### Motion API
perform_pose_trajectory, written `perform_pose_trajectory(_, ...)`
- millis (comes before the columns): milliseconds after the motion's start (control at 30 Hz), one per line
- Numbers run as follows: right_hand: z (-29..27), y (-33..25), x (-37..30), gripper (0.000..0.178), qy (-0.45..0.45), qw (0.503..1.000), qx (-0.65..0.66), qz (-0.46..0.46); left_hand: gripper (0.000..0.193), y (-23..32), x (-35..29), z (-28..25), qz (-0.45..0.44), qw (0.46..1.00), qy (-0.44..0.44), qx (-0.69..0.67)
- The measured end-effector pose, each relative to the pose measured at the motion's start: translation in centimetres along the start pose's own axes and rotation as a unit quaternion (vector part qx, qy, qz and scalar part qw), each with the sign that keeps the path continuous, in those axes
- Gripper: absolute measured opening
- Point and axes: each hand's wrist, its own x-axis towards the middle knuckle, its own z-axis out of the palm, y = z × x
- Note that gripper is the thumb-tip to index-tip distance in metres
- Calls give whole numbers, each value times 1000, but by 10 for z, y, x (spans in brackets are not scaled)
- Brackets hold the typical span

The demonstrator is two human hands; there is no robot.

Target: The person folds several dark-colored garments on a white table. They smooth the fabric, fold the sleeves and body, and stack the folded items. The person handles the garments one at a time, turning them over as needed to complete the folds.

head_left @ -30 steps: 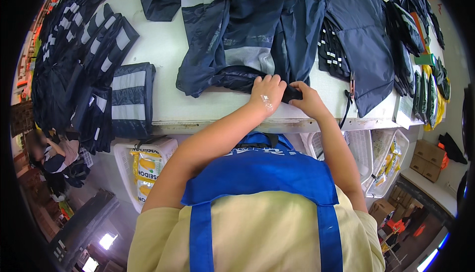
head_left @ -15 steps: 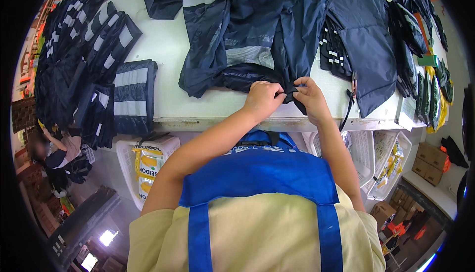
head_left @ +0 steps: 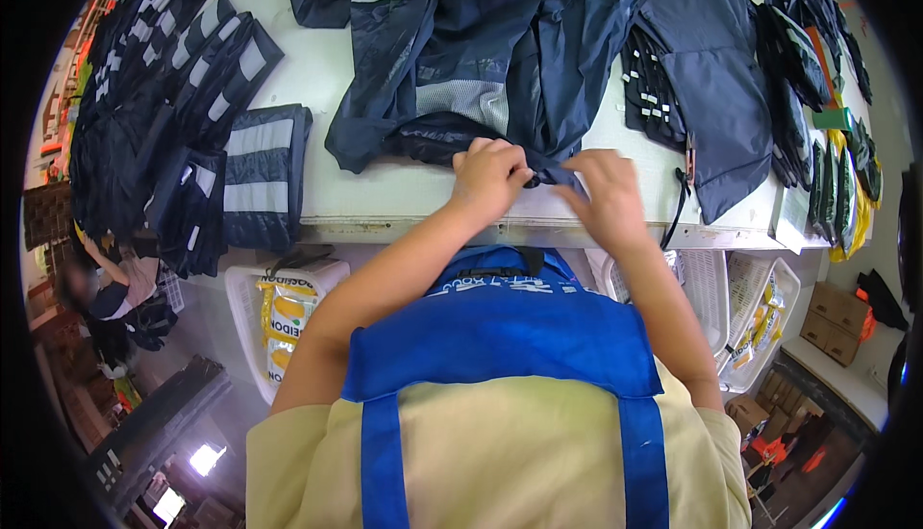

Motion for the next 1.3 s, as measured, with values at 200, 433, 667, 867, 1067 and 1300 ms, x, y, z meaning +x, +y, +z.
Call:
perform_pose_trajectory(200,33,-11,-1,12,-45,999,1,-22,12,10,-13,-10,13,999,38,11)
perform_pose_trajectory(433,10,5,-19,9,-51,998,-28,6,16,-48,-33,-55,-101,978,166,75)
perform_pose_trajectory(667,4,-4,-33,13,22,999,-31,-20,34,-62,-50,-101,-94,968,167,161)
perform_pose_trajectory(867,1,-37,-21,24,80,991,45,-99,48,51,-14,-44,226,974,-10,1)
perform_pose_trajectory(1067,13,-10,-52,28,210,853,361,312,32,40,-11,-36,221,968,62,-103)
perform_pose_trajectory(1300,4,-5,-39,22,58,510,766,387,40,29,-23,-34,275,953,51,-116)
